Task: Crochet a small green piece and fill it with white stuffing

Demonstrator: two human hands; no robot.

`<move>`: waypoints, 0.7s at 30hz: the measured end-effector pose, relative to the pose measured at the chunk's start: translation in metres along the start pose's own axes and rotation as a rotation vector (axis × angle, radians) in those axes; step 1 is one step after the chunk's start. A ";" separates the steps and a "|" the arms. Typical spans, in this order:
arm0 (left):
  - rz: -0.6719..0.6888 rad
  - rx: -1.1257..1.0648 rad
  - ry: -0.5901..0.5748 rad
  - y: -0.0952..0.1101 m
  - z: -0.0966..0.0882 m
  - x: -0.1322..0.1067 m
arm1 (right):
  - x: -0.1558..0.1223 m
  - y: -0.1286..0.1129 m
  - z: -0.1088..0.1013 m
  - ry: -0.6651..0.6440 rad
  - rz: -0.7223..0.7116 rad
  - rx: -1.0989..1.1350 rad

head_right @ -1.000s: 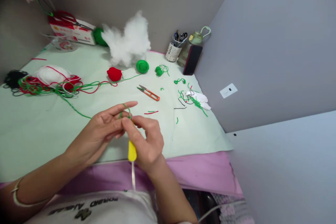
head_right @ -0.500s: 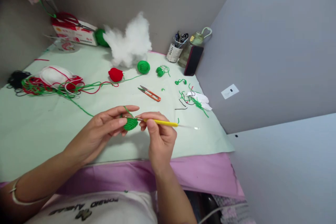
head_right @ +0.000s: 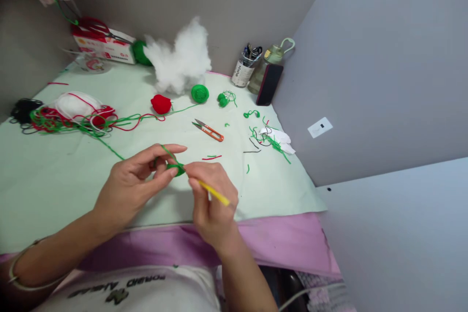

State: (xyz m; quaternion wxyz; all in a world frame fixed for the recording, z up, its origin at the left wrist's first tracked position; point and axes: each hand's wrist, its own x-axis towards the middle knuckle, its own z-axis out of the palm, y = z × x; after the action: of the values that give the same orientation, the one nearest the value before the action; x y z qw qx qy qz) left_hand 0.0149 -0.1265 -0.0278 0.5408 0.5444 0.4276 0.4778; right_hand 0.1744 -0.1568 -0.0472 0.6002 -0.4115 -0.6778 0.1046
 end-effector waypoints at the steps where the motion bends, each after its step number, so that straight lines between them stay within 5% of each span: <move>1: 0.016 -0.005 0.029 0.000 0.002 0.000 | -0.002 0.002 0.001 -0.022 -0.090 -0.117; 5: -0.179 -0.293 -0.092 -0.004 0.005 0.004 | -0.006 0.010 0.007 0.037 -0.275 -0.352; 9: -0.389 -0.550 -0.237 -0.005 -0.002 0.012 | 0.001 0.010 0.004 0.140 0.033 0.061; 13: -0.297 -0.518 -0.236 -0.002 -0.003 0.012 | 0.007 0.008 0.003 0.164 0.253 0.362; 21: -0.229 -0.421 -0.185 0.000 0.003 0.011 | 0.003 0.004 0.006 0.087 0.105 0.131</move>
State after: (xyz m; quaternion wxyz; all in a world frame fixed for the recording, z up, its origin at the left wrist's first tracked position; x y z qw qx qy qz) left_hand 0.0195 -0.1165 -0.0274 0.7296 0.4093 0.3263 0.4401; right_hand 0.1714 -0.1496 -0.0489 0.6484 -0.4106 -0.6203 0.1619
